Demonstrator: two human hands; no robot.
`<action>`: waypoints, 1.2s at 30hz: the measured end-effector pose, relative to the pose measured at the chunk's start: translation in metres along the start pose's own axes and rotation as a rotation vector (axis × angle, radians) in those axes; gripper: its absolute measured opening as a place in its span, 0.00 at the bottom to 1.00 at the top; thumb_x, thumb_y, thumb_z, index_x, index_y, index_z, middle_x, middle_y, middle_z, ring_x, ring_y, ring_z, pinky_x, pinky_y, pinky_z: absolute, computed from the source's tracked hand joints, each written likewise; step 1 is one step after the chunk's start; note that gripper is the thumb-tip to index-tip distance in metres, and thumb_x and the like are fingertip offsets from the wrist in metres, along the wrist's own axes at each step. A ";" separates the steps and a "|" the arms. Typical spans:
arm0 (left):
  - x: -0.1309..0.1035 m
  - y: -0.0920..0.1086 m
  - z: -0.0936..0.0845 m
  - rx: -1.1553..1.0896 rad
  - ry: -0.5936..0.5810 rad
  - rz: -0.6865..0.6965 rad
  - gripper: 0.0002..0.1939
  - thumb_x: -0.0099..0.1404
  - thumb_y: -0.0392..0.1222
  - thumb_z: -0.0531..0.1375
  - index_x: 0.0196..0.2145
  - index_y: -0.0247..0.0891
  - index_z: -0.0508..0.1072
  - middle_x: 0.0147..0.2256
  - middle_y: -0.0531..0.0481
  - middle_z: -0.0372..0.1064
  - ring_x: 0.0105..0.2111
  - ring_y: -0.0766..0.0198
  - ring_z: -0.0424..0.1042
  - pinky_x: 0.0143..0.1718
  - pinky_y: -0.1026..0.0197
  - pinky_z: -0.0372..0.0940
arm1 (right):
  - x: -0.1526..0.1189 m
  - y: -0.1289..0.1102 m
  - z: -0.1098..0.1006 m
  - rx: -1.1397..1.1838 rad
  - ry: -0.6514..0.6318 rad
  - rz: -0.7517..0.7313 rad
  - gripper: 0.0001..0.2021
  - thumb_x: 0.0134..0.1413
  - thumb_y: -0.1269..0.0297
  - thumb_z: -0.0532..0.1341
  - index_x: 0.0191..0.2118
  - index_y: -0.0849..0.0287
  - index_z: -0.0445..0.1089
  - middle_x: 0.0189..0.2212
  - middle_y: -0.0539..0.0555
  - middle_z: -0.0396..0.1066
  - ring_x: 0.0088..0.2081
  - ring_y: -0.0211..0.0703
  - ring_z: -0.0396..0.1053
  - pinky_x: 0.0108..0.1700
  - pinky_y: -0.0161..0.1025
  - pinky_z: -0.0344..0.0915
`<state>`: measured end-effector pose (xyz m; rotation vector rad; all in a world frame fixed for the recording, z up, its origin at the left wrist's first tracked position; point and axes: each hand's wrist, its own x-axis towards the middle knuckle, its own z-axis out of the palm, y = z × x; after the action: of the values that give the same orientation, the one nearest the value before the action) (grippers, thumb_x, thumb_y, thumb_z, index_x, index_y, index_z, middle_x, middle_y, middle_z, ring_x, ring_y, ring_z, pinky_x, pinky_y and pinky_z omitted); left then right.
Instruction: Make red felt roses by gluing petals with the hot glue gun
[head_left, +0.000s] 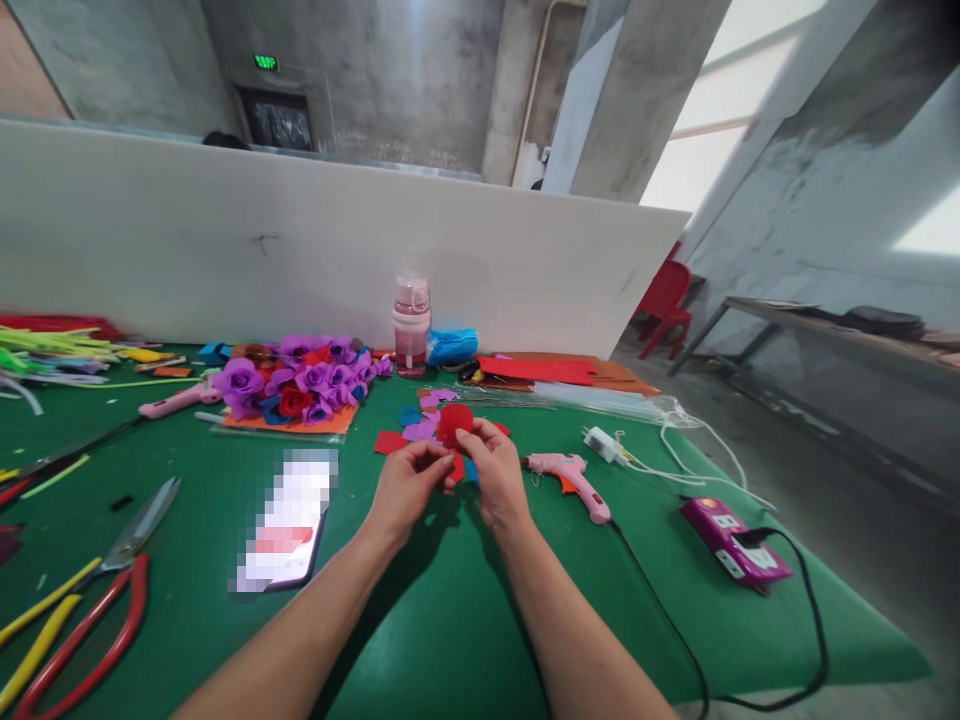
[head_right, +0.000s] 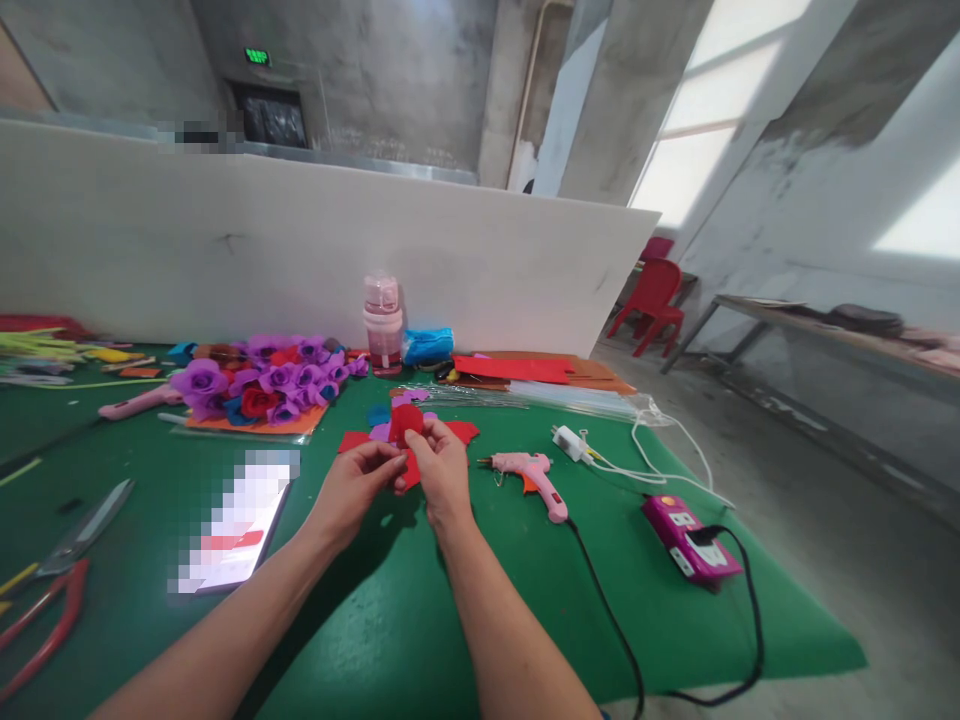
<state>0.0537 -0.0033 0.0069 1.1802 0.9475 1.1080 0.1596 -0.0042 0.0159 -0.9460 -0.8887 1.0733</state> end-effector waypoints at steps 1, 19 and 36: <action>0.000 0.000 0.000 -0.004 0.003 0.001 0.12 0.49 0.46 0.64 0.27 0.34 0.70 0.18 0.54 0.67 0.19 0.69 0.66 0.25 0.64 0.62 | 0.000 0.000 0.000 0.013 -0.019 0.011 0.06 0.40 0.66 0.61 0.29 0.59 0.68 0.25 0.49 0.71 0.28 0.36 0.67 0.32 0.33 0.63; -0.001 0.004 0.002 -0.057 -0.024 -0.073 0.14 0.48 0.45 0.65 0.30 0.34 0.72 0.23 0.52 0.70 0.20 0.68 0.68 0.25 0.64 0.64 | 0.001 0.002 -0.004 -0.026 -0.086 -0.016 0.13 0.38 0.72 0.63 0.36 0.58 0.68 0.30 0.48 0.73 0.31 0.35 0.69 0.33 0.31 0.65; 0.017 0.002 -0.030 -0.147 -0.097 -0.055 0.08 0.47 0.40 0.67 0.26 0.36 0.75 0.25 0.53 0.69 0.23 0.72 0.62 0.27 0.67 0.56 | -0.003 -0.006 -0.008 0.074 -0.223 0.134 0.21 0.32 0.70 0.69 0.39 0.57 0.67 0.37 0.50 0.72 0.35 0.36 0.71 0.38 0.34 0.67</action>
<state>0.0279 0.0194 0.0041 1.0722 0.8063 1.0489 0.1680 -0.0092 0.0187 -0.8439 -0.9704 1.3368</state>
